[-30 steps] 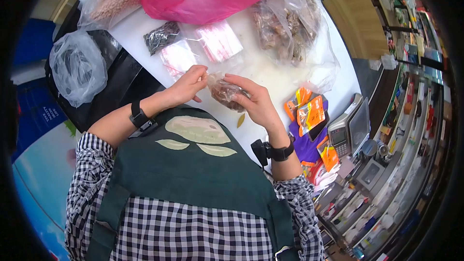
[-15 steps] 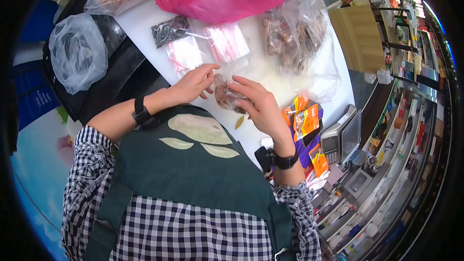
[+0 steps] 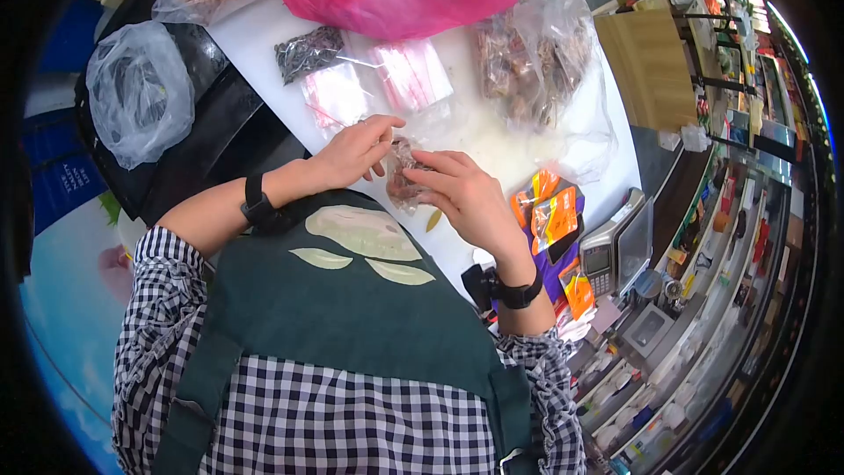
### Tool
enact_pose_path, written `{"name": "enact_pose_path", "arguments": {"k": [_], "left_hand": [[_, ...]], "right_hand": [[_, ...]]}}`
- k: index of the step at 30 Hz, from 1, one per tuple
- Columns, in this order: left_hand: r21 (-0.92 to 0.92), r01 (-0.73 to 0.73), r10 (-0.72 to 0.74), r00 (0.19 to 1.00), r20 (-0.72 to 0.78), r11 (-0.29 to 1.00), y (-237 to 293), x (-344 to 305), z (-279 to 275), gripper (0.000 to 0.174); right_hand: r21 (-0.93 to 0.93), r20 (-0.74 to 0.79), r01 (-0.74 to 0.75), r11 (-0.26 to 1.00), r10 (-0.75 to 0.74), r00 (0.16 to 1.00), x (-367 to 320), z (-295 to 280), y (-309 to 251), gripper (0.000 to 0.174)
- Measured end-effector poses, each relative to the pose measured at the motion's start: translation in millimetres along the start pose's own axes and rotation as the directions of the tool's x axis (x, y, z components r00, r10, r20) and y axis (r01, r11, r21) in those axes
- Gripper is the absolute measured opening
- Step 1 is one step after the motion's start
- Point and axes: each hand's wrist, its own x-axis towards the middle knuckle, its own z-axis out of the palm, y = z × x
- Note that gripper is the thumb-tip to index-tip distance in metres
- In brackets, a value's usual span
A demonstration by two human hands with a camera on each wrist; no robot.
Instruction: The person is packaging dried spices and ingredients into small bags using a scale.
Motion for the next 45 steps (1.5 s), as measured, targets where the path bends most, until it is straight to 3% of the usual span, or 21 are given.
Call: {"name": "enact_pose_path", "arguments": {"k": [4,7,16,24,26,32,34,39,42,45], "left_hand": [[-0.069,0.010,-0.009,1.000,0.015,0.998,-6,4,0,0.036],[-0.101,0.015,-0.012,1.000,0.029,0.995,-9,8,-4,0.037],[-0.111,-0.010,0.021,0.995,0.097,0.994,-10,6,-1,0.037],[-0.082,-0.045,0.054,0.993,0.101,0.996,-9,5,1,0.036],[-0.090,-0.025,0.036,0.993,0.116,0.996,-9,4,2,0.035],[-0.085,-0.024,0.033,0.994,0.106,0.996,-11,-1,11,0.032],[-0.082,-0.002,0.010,0.995,0.097,0.997,-9,5,3,0.032],[-0.171,0.003,0.010,0.997,0.072,0.985,-17,12,3,0.031],[-0.234,0.061,-0.040,0.995,0.094,0.970,-14,5,9,0.031],[-0.223,0.074,-0.051,0.993,0.110,0.972,-18,8,7,0.033]], "right_hand": [[0.003,0.020,0.019,1.000,-0.019,1.000,-4,2,1,0.030],[-0.113,0.004,0.056,0.992,-0.056,0.998,6,0,8,0.028],[-0.074,0.064,0.075,0.994,-0.070,0.995,3,-6,3,0.021],[-0.286,0.123,0.076,0.955,-0.043,0.992,7,-11,1,0.019],[-0.194,0.065,0.089,0.977,-0.077,0.995,2,-9,-4,0.019],[-0.165,0.064,0.073,0.984,-0.063,0.996,-5,-3,-9,0.017],[-0.079,0.020,0.127,0.989,-0.126,0.992,2,-4,-5,0.017],[-0.011,0.005,0.106,0.994,-0.106,0.994,1,0,-12,0.018],[-0.117,0.058,0.103,0.988,-0.096,0.994,-1,7,-4,0.020],[-0.079,0.024,0.082,0.993,-0.080,0.996,-1,0,-12,0.022]]}}
